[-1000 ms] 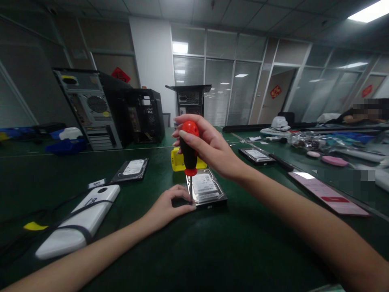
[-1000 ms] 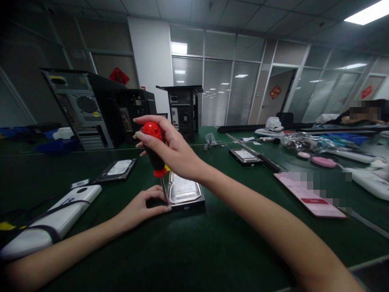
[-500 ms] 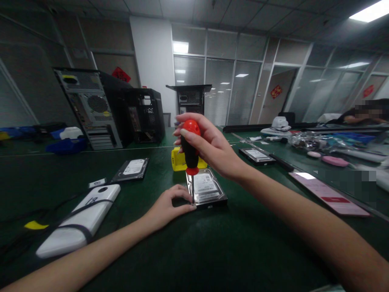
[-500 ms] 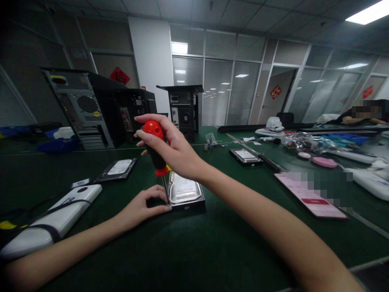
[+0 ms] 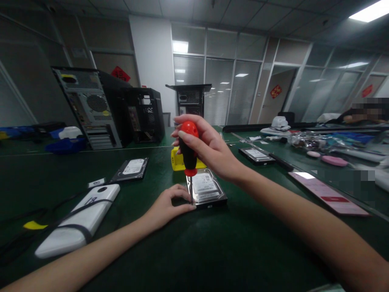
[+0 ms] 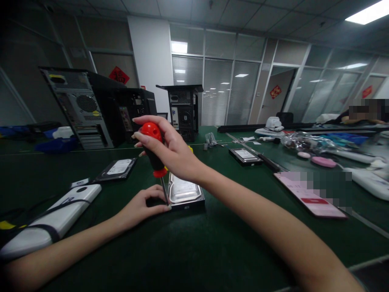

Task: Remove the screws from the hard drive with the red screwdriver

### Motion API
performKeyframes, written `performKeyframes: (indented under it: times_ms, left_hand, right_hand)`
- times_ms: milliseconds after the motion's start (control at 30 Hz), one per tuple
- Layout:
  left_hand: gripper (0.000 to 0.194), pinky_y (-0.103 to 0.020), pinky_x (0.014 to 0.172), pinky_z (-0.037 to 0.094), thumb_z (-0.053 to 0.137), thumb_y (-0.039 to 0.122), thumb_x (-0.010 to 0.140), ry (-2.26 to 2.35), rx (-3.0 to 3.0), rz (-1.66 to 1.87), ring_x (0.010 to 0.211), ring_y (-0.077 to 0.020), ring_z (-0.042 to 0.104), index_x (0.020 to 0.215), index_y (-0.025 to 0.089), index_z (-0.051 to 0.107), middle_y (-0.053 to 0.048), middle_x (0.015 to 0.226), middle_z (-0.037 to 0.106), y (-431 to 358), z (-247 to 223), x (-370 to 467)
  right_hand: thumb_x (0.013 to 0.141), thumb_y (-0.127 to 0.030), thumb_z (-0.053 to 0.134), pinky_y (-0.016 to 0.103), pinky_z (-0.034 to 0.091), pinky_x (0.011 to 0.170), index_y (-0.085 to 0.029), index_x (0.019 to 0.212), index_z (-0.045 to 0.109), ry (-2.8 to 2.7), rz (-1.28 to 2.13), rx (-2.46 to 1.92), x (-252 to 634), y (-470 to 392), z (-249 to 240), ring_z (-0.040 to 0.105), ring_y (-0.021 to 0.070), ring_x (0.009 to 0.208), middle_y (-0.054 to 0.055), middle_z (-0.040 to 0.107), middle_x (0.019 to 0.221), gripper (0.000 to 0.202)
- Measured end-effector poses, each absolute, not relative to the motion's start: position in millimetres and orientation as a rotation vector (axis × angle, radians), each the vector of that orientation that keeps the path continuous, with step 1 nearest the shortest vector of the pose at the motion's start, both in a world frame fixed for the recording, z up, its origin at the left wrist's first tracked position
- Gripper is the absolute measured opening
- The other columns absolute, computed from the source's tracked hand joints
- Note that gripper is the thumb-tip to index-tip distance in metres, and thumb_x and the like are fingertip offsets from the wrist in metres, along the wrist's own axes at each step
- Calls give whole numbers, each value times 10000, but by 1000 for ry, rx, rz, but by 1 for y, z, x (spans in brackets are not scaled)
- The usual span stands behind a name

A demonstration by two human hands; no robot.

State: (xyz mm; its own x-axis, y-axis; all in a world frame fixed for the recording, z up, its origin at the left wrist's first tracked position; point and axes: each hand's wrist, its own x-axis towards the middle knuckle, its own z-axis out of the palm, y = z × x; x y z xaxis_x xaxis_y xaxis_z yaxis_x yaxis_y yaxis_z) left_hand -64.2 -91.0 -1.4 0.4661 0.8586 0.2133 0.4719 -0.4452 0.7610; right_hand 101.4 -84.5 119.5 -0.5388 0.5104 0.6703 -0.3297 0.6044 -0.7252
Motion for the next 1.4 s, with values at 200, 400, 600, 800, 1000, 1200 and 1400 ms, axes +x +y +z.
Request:
performKeyframes:
  times_ms: [200, 400, 600, 800, 1000, 1200, 1400]
  left_hand:
    - [189, -346, 852, 444, 693, 377, 711, 1104, 2079, 839, 898, -201, 567, 759, 194, 693, -22, 916, 605, -88, -4, -64]
    - [213, -312, 746, 464, 693, 391, 702, 1196, 1974, 902, 813, -190, 572, 768, 189, 710, -19, 851, 595, -89, -4, -65]
    - [228, -281, 671, 442, 689, 402, 706, 1201, 1925, 912, 781, -186, 563, 788, 192, 724, -19, 834, 593, -91, -3, -62]
    - [205, -299, 737, 445, 702, 377, 699, 1189, 1941, 865, 817, -197, 575, 777, 189, 727, -21, 830, 598, -92, -1, -57]
    - [212, -298, 761, 443, 710, 391, 691, 1175, 1971, 861, 842, -198, 573, 767, 194, 722, -22, 865, 605, -91, -3, -58]
    - [216, -290, 762, 430, 712, 383, 692, 1176, 1997, 840, 851, -195, 565, 791, 192, 716, -21, 884, 601, -92, -2, -59]
    - [241, -286, 737, 427, 719, 379, 682, 1170, 2010, 790, 873, -200, 563, 833, 192, 701, -21, 921, 594, -90, 0, -61]
  right_hand:
    - [856, -257, 499, 246, 499, 797, -225, 1122, 446, -1846, 1042, -164, 100, -83, 118, 551, 116, 889, 21, 518, 1035, 274]
    - [873, -266, 476, 268, 490, 828, -238, 1144, 433, -1858, 948, -160, 102, -89, 118, 542, 126, 937, 24, 507, 1086, 276]
    - [873, -244, 478, 272, 486, 838, -230, 1147, 440, -1871, 930, -129, 104, -94, 121, 537, 125, 936, 29, 492, 1123, 277]
    - [868, -271, 492, 290, 474, 864, -229, 1152, 453, -1914, 903, -157, 103, -95, 119, 519, 142, 975, 41, 487, 1162, 289]
    - [875, -258, 482, 304, 463, 884, -211, 1166, 443, -1943, 894, -159, 102, -94, 118, 516, 141, 971, 47, 492, 1158, 297]
    - [870, -242, 485, 300, 470, 871, -200, 1166, 436, -1934, 888, -153, 100, -92, 118, 520, 134, 946, 52, 493, 1153, 303]
    - [872, -233, 482, 309, 468, 880, -203, 1161, 437, -1935, 892, -131, 101, -92, 117, 527, 137, 949, 45, 517, 1097, 294]
